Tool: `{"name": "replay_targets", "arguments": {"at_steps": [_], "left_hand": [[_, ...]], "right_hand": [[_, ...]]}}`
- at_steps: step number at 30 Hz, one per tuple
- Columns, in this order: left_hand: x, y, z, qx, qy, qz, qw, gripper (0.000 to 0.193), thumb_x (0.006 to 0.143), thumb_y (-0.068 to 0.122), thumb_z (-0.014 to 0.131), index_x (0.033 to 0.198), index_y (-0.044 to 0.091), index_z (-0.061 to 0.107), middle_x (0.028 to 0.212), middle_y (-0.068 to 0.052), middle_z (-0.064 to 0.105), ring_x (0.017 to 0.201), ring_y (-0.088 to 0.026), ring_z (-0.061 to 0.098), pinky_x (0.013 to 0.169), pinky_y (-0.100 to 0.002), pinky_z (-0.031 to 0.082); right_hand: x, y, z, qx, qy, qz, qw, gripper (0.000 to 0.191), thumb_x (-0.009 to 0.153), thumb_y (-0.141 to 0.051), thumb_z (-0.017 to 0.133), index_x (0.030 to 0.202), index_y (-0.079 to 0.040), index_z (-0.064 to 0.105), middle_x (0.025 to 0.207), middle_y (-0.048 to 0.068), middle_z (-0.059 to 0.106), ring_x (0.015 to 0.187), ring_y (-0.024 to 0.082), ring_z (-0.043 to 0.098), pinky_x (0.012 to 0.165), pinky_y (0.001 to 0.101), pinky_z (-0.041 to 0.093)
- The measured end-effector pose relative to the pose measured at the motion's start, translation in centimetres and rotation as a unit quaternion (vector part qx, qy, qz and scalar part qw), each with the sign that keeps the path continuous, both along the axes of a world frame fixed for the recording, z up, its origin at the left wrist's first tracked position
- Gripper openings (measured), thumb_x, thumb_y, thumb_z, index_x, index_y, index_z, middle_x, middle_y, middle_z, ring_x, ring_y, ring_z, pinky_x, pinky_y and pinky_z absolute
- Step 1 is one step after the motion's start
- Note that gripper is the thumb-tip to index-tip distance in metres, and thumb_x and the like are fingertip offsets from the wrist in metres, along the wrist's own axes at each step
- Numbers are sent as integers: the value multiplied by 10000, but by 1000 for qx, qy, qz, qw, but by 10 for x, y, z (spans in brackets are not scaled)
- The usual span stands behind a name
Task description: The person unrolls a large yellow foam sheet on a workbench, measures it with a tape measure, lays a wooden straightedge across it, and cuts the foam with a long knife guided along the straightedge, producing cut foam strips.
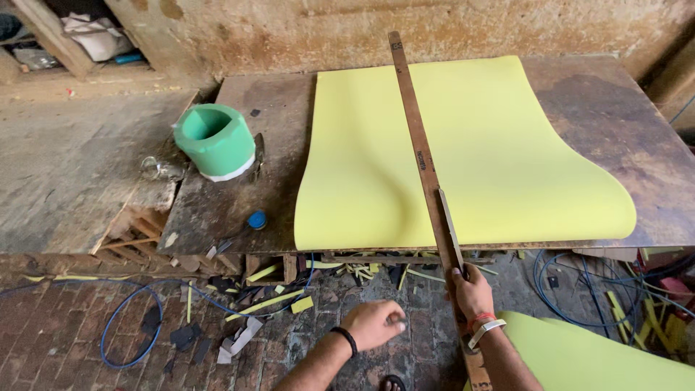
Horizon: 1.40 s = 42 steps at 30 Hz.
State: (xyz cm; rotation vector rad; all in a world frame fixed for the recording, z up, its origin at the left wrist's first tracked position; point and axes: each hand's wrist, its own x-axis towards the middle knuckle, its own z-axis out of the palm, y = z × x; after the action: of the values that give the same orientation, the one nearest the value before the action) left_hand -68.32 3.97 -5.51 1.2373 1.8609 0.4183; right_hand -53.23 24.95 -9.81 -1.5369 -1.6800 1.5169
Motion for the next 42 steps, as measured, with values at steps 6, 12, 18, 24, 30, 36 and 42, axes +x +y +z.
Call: {"name": "replay_targets", "arguments": {"at_steps": [6, 12, 18, 24, 30, 36, 42], "left_hand": [[-41, 69, -10, 117, 35, 44, 992, 244, 911, 285, 707, 1117, 156, 691, 1142, -39, 725, 1076, -226, 695, 933, -406, 563], [-125, 172, -40, 265, 153, 57, 950, 262, 860, 254, 749, 1085, 126, 710, 1174, -83, 712, 1138, -277, 648, 979, -427, 512], [-175, 260, -84, 192, 191, -99, 958, 443, 785, 396, 824, 1128, 138, 711, 1276, -138, 616, 1240, -322, 539, 1035, -498, 428], [-187, 266, -121, 159, 151, -155, 963, 487, 785, 449, 830, 1154, 157, 704, 1254, -101, 587, 1242, -296, 513, 1035, -501, 412], [-190, 285, -122, 107, 133, -171, 970, 370, 786, 438, 822, 1021, 171, 721, 1135, -74, 586, 1146, -283, 530, 989, -492, 423], [-179, 326, -141, 35, 197, -121, 972, 234, 929, 394, 717, 915, 161, 693, 1058, -43, 616, 1110, -248, 547, 978, -468, 435], [-170, 406, -184, 225, 267, 16, 937, 462, 860, 353, 740, 1226, 103, 613, 1249, -137, 589, 1243, -333, 517, 1049, -505, 399]], "right_hand": [[6, 32, -7, 6, -23, -33, 999, 396, 984, -250, 618, 1321, -44, 623, 823, 113, 732, 602, 217, 703, 555, 367, 550], [-28, 78, -2, -23, 16, -55, 998, 365, 996, -208, 622, 1311, -24, 638, 781, 171, 696, 556, 225, 637, 509, 386, 512], [-50, 93, -21, -52, -62, -82, 993, 389, 985, -247, 632, 1316, -41, 640, 863, 144, 734, 661, 214, 676, 598, 365, 543], [-29, 103, -45, -36, -199, -108, 973, 437, 956, -294, 674, 1345, -100, 632, 943, 170, 774, 769, 269, 732, 696, 422, 607], [-20, 124, -75, 285, -409, -14, 867, 525, 847, -160, 660, 1366, -211, 592, 1108, 123, 749, 997, 299, 738, 874, 449, 599], [-36, 151, -116, 229, -232, -22, 945, 364, 863, -174, 688, 1227, -175, 694, 1132, 106, 740, 1031, 302, 717, 887, 441, 580], [-56, 214, -109, 118, -227, -8, 967, 425, 852, -367, 732, 1241, -210, 666, 1241, 38, 684, 935, 290, 735, 769, 428, 597]]}}
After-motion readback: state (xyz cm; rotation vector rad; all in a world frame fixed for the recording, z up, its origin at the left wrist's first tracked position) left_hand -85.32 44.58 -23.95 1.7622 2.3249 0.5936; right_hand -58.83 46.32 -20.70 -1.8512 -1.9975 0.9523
